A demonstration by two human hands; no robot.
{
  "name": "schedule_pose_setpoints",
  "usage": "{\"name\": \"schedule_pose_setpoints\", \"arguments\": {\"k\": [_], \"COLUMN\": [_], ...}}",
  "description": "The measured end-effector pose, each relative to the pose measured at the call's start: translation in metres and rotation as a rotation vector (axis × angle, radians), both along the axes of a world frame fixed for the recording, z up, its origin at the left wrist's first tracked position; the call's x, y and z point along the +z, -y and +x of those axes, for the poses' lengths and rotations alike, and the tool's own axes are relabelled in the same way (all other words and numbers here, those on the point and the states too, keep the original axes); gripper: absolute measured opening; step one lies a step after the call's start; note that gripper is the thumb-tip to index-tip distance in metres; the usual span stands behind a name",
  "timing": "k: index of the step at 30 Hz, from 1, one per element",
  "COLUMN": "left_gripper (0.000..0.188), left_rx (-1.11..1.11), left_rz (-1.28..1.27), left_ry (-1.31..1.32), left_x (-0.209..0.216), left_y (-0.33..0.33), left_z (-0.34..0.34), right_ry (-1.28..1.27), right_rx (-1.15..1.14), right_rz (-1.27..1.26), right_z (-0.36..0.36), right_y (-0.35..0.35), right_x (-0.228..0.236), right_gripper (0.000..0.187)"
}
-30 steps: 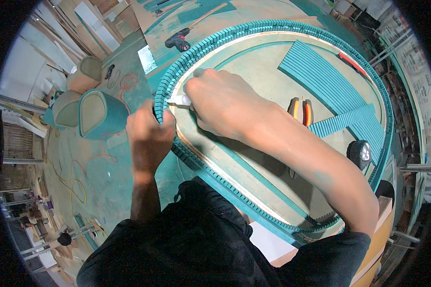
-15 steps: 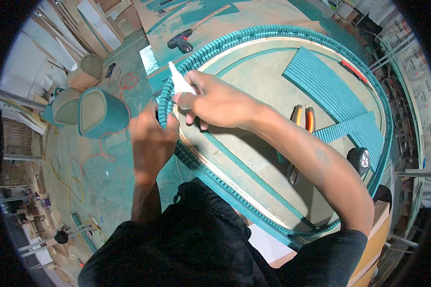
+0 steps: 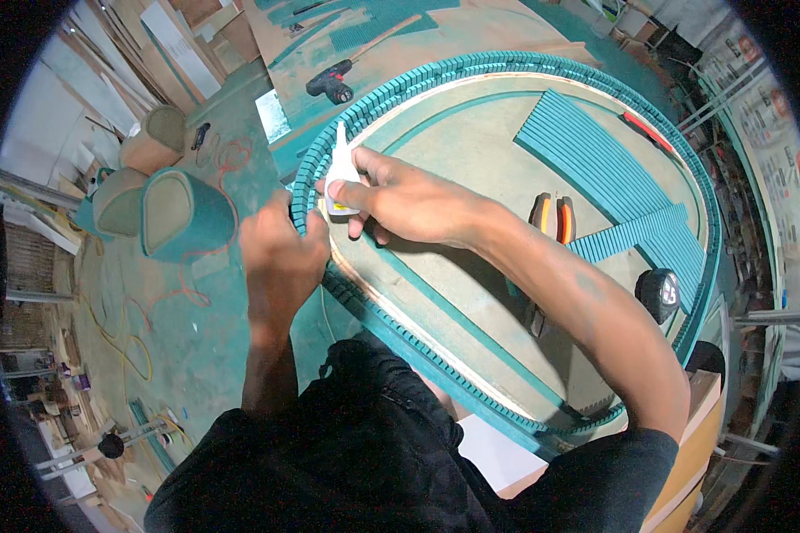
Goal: The person applies glue from a squeeze bottle along the inner edge of a green textured cushion border and then places another matching green textured piece onto the glued surface.
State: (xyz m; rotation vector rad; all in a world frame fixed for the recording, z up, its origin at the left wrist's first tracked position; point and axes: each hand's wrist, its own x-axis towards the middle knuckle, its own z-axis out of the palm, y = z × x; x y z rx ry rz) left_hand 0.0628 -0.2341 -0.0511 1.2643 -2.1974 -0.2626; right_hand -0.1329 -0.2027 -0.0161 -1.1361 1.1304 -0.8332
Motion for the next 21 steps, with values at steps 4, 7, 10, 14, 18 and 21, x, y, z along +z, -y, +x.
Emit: {"name": "schedule_pose_setpoints", "arguments": {"k": [4,7,10,14,18,21], "left_gripper": [0.026,0.029,0.03,0.029,0.027,0.032], "left_rx": [-0.09,-0.122,-0.085,-0.103,-0.112,-0.112], "left_rz": [-0.081,-0.041,0.104,0.26,0.237,0.202], "left_ry": [-0.077,-0.055,0.031,0.176,0.207,0.082], "left_x": [-0.005,-0.006,0.021,0.041,0.039,0.029], "left_y": [0.007,0.011,0.016,0.033,0.037,0.038], "left_z": [0.007,0.012,0.01,-0.001,-0.004,0.0], "right_ry": [-0.106,-0.231,-0.323,-0.498,-0.614,-0.671], "right_rx": [-0.002,-0.046,-0.051,-0.077,-0.118,-0.149], "right_rz": [-0.103,-0.085,-0.104,-0.239,-0.268,-0.411], "right_z": [-0.007,-0.013,-0.015,-0.022,-0.017,-0.016], "right_y": [-0.007,-0.015,-0.027,-0.05,-0.068,-0.072], "right_x": [0.005,0.016,0.021,0.016,0.021,0.019], "right_gripper": [0.033,0.035,0.038,0.026,0.022,0.022]}}
